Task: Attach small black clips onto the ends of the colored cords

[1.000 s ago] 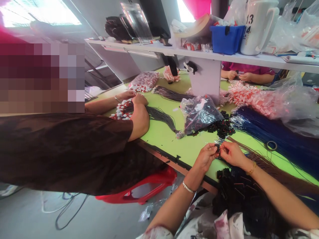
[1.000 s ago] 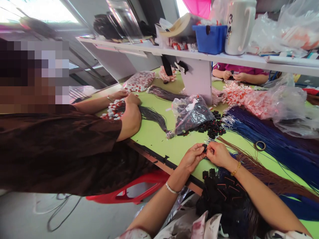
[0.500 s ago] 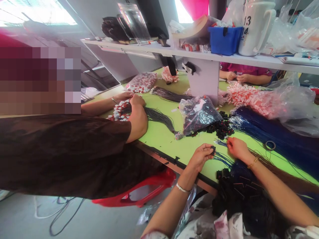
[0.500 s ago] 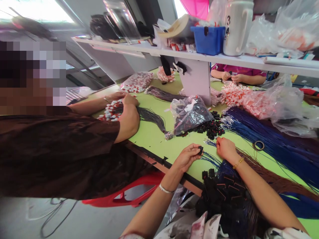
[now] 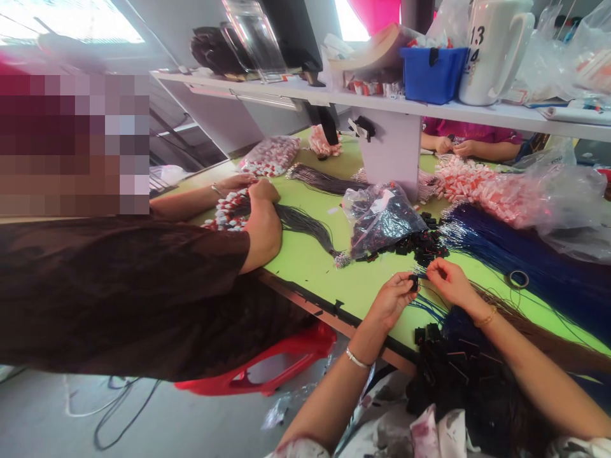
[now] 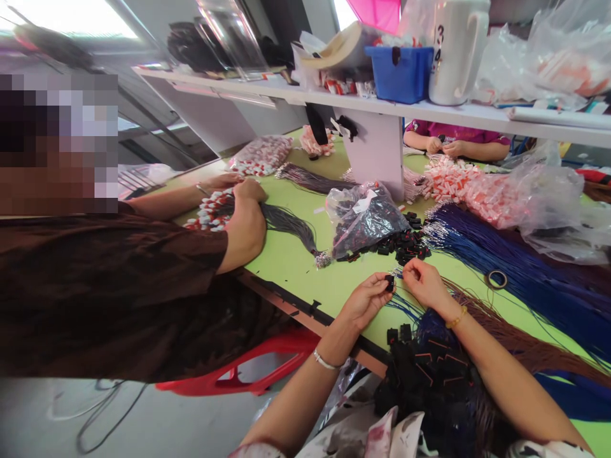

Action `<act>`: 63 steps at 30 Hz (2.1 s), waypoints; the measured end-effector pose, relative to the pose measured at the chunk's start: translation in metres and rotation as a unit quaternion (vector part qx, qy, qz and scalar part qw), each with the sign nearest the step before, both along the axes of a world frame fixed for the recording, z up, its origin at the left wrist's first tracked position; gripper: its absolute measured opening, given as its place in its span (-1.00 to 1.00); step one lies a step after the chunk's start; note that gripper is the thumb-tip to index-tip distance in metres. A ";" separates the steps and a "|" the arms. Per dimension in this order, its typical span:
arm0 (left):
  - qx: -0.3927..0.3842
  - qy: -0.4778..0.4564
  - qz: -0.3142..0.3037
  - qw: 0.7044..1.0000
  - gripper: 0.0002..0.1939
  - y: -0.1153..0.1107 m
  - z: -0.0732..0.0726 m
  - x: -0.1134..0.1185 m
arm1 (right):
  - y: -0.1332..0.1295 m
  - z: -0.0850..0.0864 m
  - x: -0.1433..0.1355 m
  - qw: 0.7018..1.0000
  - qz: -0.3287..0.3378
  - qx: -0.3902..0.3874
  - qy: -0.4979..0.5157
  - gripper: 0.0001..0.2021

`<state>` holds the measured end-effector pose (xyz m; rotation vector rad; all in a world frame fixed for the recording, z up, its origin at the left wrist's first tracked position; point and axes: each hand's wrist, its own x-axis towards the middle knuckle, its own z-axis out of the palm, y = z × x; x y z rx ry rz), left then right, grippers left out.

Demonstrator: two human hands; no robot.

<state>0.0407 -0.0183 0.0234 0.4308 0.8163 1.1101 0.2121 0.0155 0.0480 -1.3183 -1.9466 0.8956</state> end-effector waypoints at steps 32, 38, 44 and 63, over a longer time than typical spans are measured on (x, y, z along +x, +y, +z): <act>0.009 -0.027 0.025 0.999 -0.76 -0.003 -0.008 0.014 | -0.020 -0.002 -0.011 0.998 0.002 0.062 -0.021 -0.89; -0.031 -0.057 0.045 0.997 -0.81 0.001 -0.007 0.017 | -0.018 0.001 -0.005 0.990 0.037 0.128 -0.051 -0.89; -0.024 -0.030 0.052 0.998 -0.79 0.000 -0.003 0.017 | -0.018 -0.003 -0.008 0.994 0.037 0.082 -0.060 -0.87; -0.001 0.030 -0.041 0.999 -0.77 -0.002 -0.001 0.011 | 0.012 -0.003 0.016 0.916 -0.051 0.005 -0.397 -0.82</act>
